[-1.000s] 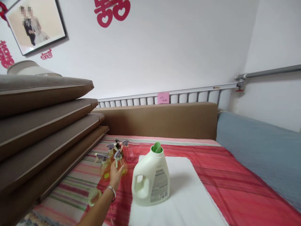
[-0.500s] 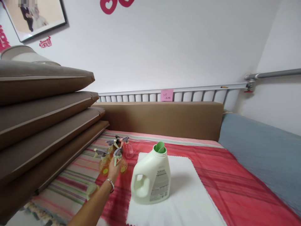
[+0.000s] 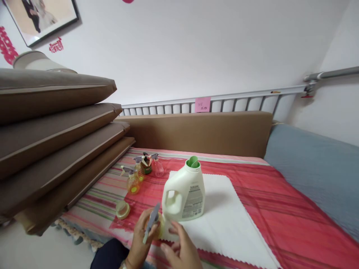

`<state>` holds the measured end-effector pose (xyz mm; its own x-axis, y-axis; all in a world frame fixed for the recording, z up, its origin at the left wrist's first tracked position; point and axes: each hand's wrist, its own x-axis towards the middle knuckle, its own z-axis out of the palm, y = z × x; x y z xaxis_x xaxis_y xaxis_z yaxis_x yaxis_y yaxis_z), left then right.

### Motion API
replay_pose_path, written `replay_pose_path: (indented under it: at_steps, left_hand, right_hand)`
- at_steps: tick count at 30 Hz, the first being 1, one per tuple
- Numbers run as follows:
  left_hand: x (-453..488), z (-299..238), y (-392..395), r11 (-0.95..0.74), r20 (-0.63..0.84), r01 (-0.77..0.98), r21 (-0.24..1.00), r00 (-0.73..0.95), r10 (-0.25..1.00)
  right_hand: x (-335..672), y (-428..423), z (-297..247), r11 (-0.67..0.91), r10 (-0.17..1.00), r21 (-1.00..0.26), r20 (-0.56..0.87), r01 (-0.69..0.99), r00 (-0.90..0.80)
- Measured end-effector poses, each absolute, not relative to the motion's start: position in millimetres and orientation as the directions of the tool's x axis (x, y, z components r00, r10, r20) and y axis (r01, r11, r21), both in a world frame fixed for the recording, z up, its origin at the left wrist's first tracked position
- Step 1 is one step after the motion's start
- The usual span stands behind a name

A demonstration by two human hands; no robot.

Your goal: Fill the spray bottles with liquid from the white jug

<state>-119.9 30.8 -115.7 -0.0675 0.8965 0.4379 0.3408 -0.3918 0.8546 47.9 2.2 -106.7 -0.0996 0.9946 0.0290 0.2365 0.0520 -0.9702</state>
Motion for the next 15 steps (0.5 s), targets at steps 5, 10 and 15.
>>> replay_pose_path:
  at_steps: [5, 10, 15]
  left_hand:
    - [-111, -133, 35, -0.465, 0.509, 0.453, 0.761, 0.029, 0.86]
    - [-106, -139, 38, -0.496, 0.551, 0.531, 0.687, 0.064, 0.832]
    - [-108, -134, 37, -0.487, 0.513, 0.58, 0.653, 0.135, 0.848]
  right_hand:
    - [30, 10, -64, 0.402, 0.915, -0.68, 0.272, 0.613, -0.298]
    - [42, 13, -35, 0.477, 0.877, -0.499, 0.211, 0.723, -0.432]
    - [56, 11, -18, 0.508, 0.861, -0.39, 0.21, 0.768, -0.463]
